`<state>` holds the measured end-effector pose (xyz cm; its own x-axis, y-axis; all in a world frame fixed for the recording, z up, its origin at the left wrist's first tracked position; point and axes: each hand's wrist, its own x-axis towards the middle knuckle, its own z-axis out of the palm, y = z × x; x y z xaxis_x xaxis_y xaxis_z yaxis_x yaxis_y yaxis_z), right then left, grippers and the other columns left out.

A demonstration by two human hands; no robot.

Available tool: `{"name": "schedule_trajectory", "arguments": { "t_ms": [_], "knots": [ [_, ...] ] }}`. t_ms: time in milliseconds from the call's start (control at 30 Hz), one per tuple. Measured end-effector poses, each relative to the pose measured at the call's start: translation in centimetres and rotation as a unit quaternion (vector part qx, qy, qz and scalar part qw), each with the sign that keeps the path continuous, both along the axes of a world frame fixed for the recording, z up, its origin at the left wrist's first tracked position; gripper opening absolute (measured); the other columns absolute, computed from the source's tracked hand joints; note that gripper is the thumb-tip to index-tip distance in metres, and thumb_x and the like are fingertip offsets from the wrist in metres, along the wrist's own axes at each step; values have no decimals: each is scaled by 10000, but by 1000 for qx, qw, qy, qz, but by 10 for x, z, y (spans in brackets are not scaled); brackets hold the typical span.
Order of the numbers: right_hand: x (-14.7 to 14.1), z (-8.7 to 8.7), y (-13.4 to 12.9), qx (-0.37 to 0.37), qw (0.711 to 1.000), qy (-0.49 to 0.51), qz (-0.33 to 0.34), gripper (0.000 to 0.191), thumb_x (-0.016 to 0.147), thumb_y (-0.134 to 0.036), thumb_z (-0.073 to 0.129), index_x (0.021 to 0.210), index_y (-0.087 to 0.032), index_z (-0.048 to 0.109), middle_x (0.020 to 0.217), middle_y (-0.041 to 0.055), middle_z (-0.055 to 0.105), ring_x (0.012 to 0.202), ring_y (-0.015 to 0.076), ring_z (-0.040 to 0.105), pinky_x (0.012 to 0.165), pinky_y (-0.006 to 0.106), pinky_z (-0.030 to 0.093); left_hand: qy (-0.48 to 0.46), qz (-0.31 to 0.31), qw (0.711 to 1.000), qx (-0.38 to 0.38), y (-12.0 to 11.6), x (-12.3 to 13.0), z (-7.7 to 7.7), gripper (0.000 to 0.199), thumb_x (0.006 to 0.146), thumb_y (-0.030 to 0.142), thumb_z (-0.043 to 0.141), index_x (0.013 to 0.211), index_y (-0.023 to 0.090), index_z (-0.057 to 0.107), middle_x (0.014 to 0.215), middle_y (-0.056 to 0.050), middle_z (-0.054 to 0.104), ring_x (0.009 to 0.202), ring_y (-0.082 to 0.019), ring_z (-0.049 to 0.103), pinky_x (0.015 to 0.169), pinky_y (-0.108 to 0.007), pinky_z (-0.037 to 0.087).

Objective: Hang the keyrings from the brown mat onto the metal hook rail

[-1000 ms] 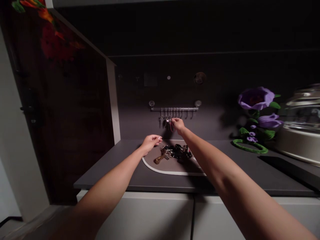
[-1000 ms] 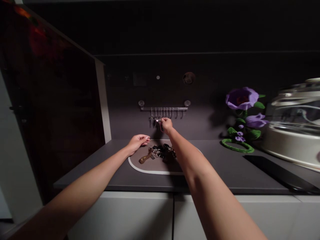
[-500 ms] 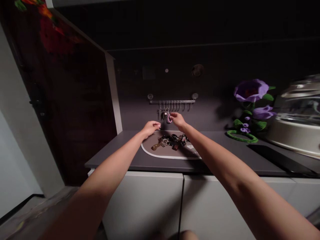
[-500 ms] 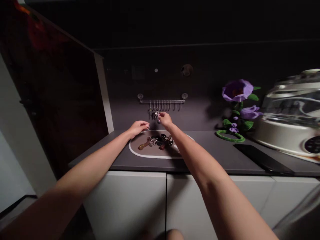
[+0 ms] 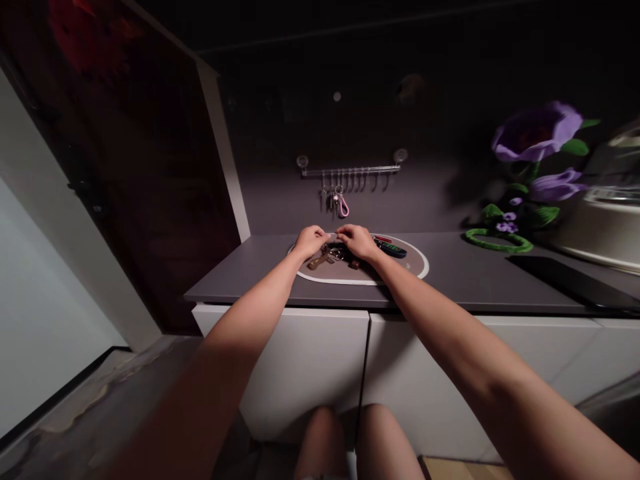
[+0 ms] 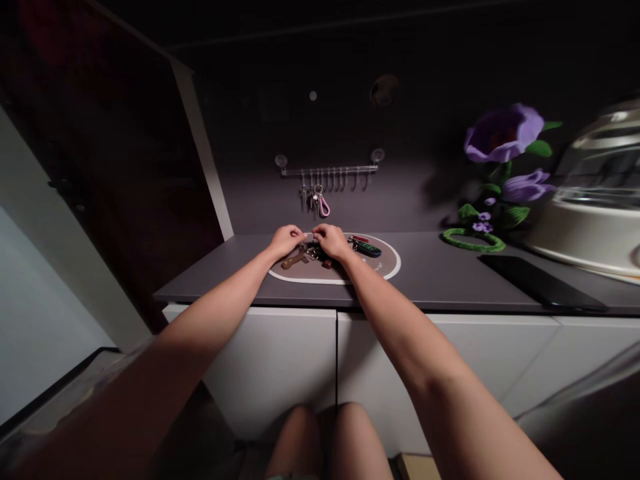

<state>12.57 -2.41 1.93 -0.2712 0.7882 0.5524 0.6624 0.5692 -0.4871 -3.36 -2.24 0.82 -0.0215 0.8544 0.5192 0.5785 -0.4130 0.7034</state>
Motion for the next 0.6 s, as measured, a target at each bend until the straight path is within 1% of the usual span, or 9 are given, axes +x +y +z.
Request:
{"name": "schedule_trajectory", "arguments": {
  "t_ms": [67,133,200,267,333,400,533,600],
  "knots": [
    [0,-1,0,7,999,-41,2,220,794,-175,526,965,-161,664,981,70,679,924,163,609,845,266,427,29,19,999,5,0,-3,-1,192,659,330,641,598,160,576,604,-18,577,585,-129,498,607,-250,371],
    [0,-1,2,15,997,-79,1,232,800,-174,512,975,-159,665,976,75,681,917,166,610,832,258,424,58,23,998,-7,0,-4,-3,260,664,393,637,569,167,553,563,-18,556,558,-130,491,576,-247,350],
    [-1,-2,4,20,994,-108,-1,238,807,-190,505,979,-159,667,976,77,680,911,168,609,816,251,422,92,13,995,-26,0,-5,-5,315,685,448,607,553,169,543,541,-25,552,537,-135,495,547,-248,333],
    [-1,-3,5,20,992,-128,-4,242,808,-206,504,980,-158,668,975,77,680,902,168,608,799,242,421,119,-3,992,-40,2,-5,-7,332,700,460,586,549,166,550,544,-33,565,531,-138,508,531,-247,325],
    [-2,-3,5,18,990,-143,-5,245,803,-206,506,978,-160,671,965,73,683,890,164,609,787,233,418,129,-17,990,-49,4,-5,-8,306,709,423,582,554,160,565,550,-37,579,530,-136,518,526,-243,327],
    [-2,-3,6,19,988,-155,-2,246,799,-199,506,975,-163,674,960,68,686,883,159,609,782,224,414,119,-26,991,-56,5,-6,-8,250,709,357,581,567,152,583,551,-34,587,527,-128,520,526,-238,334],
    [-2,-1,6,20,986,-167,7,251,797,-192,501,976,-163,675,959,62,687,876,151,610,779,212,412,63,-29,995,-71,4,-6,-7,117,666,221,577,586,142,608,561,-17,590,534,-114,509,535,-231,346],
    [-2,-1,6,19,985,-170,9,252,796,-189,502,978,-161,674,957,62,687,875,150,611,784,211,412,23,-32,995,-89,2,-6,-6,78,640,182,575,588,139,613,560,-11,585,532,-108,501,540,-230,353]
  ]
}}
